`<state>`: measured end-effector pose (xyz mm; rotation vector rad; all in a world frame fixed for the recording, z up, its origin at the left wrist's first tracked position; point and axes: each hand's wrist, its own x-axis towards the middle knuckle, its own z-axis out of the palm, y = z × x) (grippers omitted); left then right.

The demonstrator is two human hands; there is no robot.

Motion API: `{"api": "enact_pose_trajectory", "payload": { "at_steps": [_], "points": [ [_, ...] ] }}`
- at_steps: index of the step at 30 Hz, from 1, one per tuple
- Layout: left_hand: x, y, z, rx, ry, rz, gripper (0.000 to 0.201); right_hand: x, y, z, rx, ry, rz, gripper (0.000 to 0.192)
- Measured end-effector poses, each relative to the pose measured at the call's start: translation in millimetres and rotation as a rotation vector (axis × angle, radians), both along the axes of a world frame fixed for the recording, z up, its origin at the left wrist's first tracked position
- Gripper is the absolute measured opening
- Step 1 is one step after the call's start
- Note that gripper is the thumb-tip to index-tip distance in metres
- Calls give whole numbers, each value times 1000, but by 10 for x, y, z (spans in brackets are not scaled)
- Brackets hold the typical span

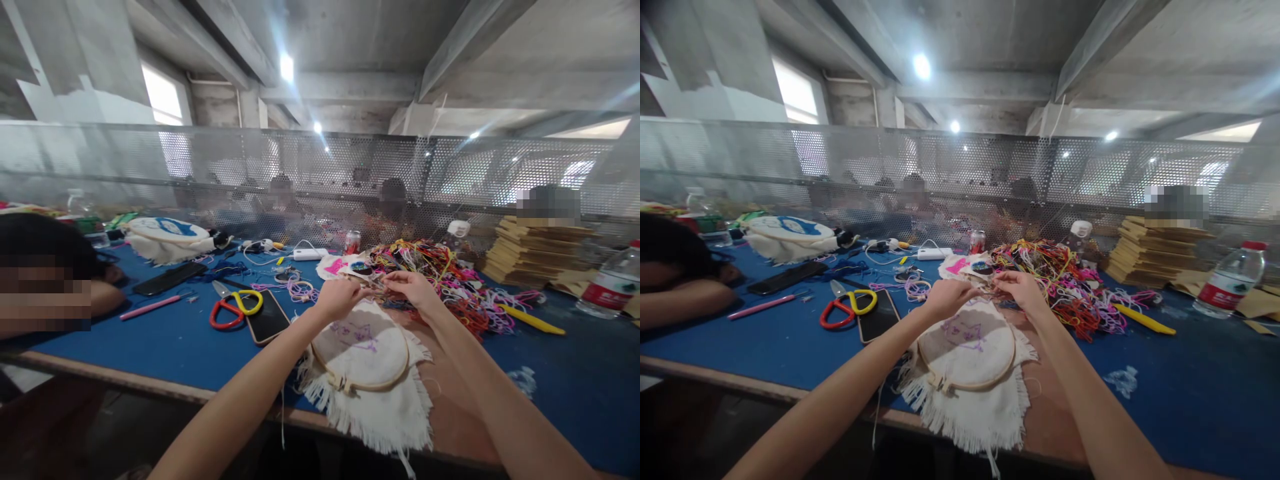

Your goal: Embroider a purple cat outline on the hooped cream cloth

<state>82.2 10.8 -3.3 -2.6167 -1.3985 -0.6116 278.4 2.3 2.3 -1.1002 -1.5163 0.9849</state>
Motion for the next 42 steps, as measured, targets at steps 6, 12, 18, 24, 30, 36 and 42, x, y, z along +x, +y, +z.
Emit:
{"api": "enact_pose_trajectory", "payload": {
  "at_steps": [6, 12, 18, 24, 30, 36, 42],
  "points": [
    [-37, 33, 30, -103, -69, -57, 64, -2, -23, 19, -122, 106, 25, 23],
    [-42, 51, 67, -326, -248, -166, 60, 30, -68, 78, -256, 214, 102, 19],
    [-42, 73, 64, -556, -469, -331, 57, -5, -84, 75, -287, 320, 149, 17],
    [-36, 10, 102, -738, -606, -467, 54, -12, -82, 56, -200, 394, 171, 22],
    [-40, -56, 162, -823, -606, -454, 54, 6, -113, 84, -154, 382, 151, 25],
    [-79, -8, 120, -889, -592, -511, 52, -33, -114, 46, -118, 320, 179, 31],
    [-66, -23, 138, -932, -665, -541, 48, -111, -156, 57, -162, 460, 303, 30]
  ]
}}
